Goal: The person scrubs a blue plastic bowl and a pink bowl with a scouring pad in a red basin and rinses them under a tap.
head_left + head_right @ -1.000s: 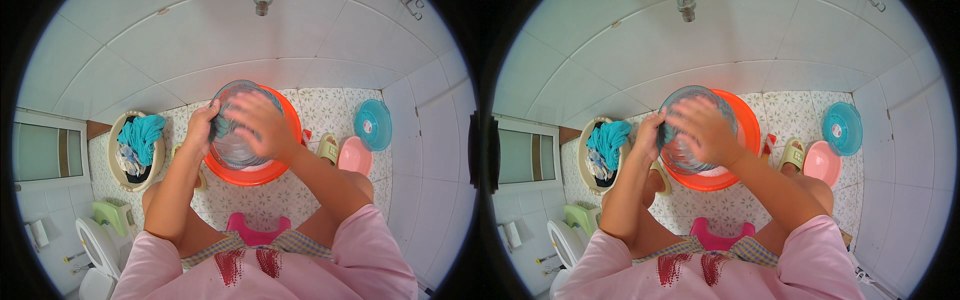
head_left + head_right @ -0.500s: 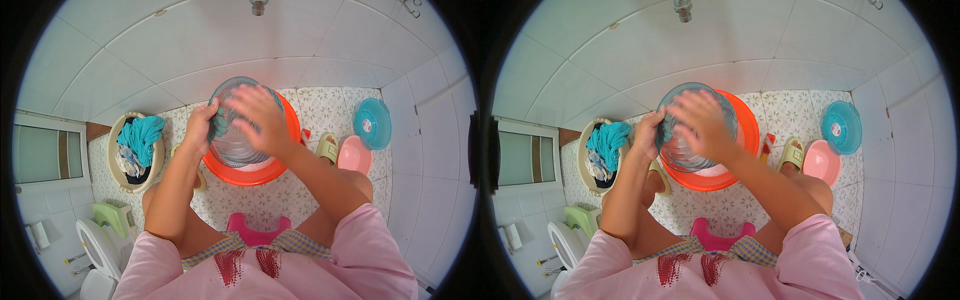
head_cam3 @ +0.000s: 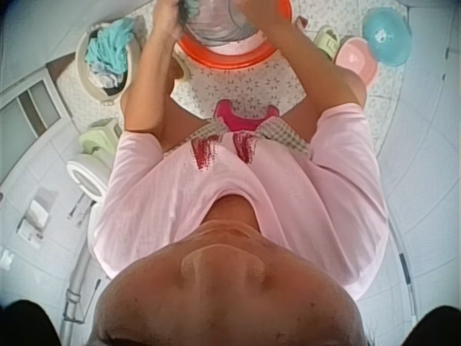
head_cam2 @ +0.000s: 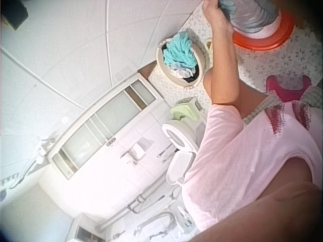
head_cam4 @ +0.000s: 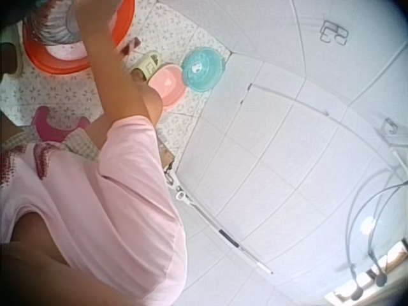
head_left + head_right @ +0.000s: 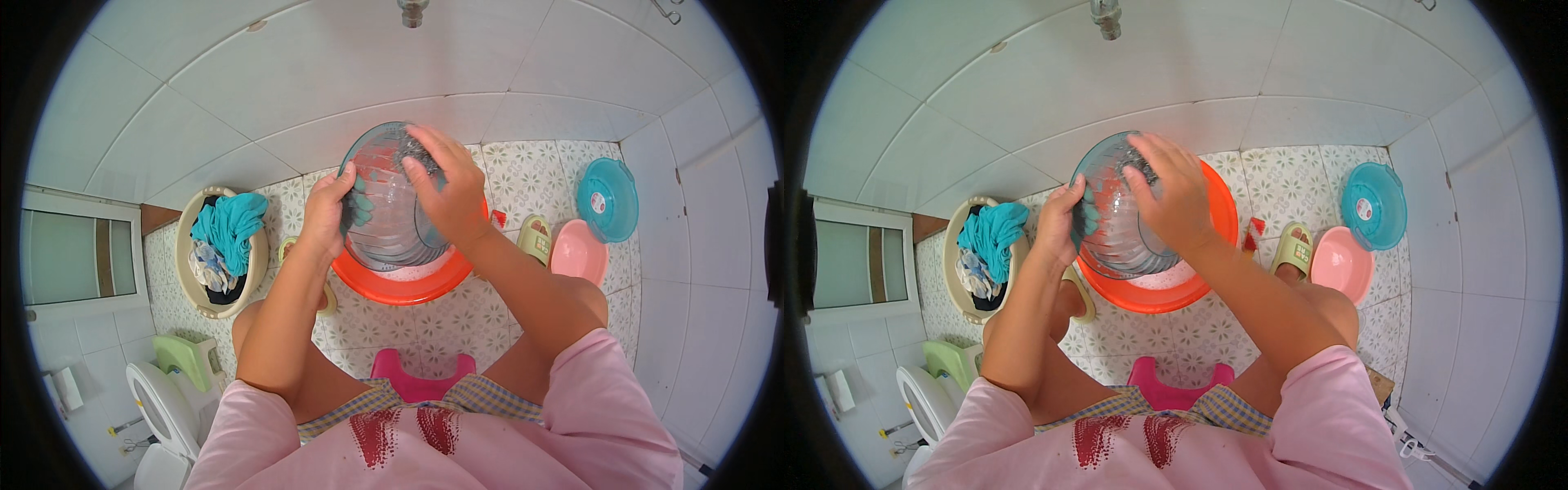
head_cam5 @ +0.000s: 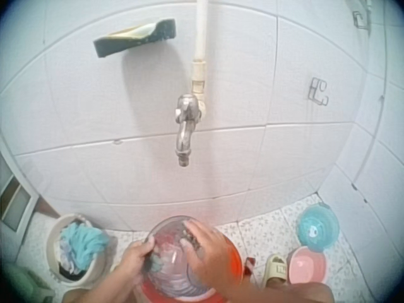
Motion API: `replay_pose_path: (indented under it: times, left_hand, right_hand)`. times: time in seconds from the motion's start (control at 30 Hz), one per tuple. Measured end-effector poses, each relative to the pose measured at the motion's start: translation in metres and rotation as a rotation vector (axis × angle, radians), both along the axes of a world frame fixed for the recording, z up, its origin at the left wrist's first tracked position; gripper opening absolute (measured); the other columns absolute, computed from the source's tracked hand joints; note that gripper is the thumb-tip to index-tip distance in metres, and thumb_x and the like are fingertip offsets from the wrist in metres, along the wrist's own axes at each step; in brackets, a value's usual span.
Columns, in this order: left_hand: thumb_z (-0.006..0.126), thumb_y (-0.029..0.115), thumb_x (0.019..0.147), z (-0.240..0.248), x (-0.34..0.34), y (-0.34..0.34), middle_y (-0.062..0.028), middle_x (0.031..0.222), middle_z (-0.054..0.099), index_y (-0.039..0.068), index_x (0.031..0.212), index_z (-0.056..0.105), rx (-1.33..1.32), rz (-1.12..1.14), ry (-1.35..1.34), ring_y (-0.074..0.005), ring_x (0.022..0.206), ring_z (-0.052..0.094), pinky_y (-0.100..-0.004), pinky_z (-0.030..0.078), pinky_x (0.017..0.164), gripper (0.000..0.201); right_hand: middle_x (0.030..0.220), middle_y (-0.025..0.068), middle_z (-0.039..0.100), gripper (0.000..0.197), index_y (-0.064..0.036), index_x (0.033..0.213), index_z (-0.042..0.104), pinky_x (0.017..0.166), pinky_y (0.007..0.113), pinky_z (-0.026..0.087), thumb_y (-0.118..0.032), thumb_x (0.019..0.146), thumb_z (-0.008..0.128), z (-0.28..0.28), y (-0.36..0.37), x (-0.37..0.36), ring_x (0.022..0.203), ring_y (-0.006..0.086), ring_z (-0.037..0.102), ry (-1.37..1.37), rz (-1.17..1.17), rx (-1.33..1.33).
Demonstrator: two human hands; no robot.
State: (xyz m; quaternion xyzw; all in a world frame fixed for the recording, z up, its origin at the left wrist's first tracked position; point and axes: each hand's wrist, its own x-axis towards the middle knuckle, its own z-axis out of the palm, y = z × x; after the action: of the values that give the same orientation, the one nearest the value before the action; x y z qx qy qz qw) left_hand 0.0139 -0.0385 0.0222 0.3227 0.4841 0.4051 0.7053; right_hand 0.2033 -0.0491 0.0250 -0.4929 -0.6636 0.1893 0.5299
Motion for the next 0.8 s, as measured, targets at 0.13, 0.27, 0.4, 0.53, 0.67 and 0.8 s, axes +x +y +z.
replay_pose_path:
  times: [0.13,0.27,0.4,0.53,0.67,0.8]
  left_hand:
    - [0.054,0.034,0.095,0.006,0.006,-0.002,-0.0004,0.075,0.062,0.008,0.093,0.06,0.032,0.058,-0.028,-0.008,0.06,0.056,-0.0223,0.046,0.055,0.027]
    - [0.054,0.034,0.095,0.018,0.018,-0.004,-0.0006,0.075,0.062,0.008,0.091,0.06,0.021,0.18,-0.085,-0.0085,0.059,0.056,-0.0226,0.046,0.054,0.027]
    - [0.054,0.033,0.095,0.008,0.007,-0.003,-0.0011,0.075,0.062,0.008,0.089,0.059,0.042,0.033,-0.03,-0.009,0.062,0.057,-0.0233,0.048,0.057,0.026]
    - [0.053,0.032,0.095,0.004,0.007,-0.002,-0.0011,0.074,0.062,0.007,0.089,0.06,0.076,0.077,0.011,-0.0089,0.057,0.056,-0.0229,0.047,0.056,0.027]
    - [0.053,0.031,0.096,0.013,0.02,-0.005,-0.0008,0.073,0.061,0.005,0.093,0.062,0.109,0.173,0.0,-0.0089,0.054,0.055,-0.0229,0.046,0.053,0.028]
    - [0.052,0.03,0.096,0.004,0.01,-0.008,-0.0031,0.076,0.063,0.004,0.093,0.06,0.128,0.009,0.053,-0.0104,0.064,0.058,-0.0247,0.048,0.061,0.027]
  right_hand:
    - [0.122,0.0112,0.058,0.037,-0.0106,0.115,0.062,0.096,0.048,0.039,-0.015,0.079,0.065,-0.007,-0.012,-0.007,0.116,0.0322,0.052,-0.2,0.024,0.231]
    - [0.119,0.0124,0.059,0.038,-0.0089,0.117,0.06,0.095,0.048,0.039,-0.016,0.08,0.065,0.004,-0.015,-0.008,0.114,0.034,0.053,-0.371,0.218,0.354]
    - [0.122,0.0119,0.056,0.04,-0.0082,0.119,0.058,0.097,0.049,0.038,-0.016,0.08,0.065,-0.001,0.001,0.002,0.119,0.0334,0.05,0.026,0.033,-0.057]
    - [0.121,0.0127,0.056,0.039,-0.0067,0.119,0.058,0.097,0.048,0.038,-0.016,0.082,0.065,-0.004,-0.007,-0.002,0.117,0.0331,0.051,-0.058,-0.019,0.04]
    - [0.117,0.0151,0.059,0.037,-0.0038,0.117,0.057,0.095,0.044,0.04,-0.015,0.082,0.064,0.0,-0.011,-0.008,0.109,0.0339,0.055,-0.281,0.145,0.293]
    - [0.12,0.0135,0.057,0.036,-0.006,0.114,0.058,0.097,0.048,0.038,-0.012,0.079,0.066,0.008,0.003,0.002,0.113,0.0339,0.052,0.169,0.0,-0.211]
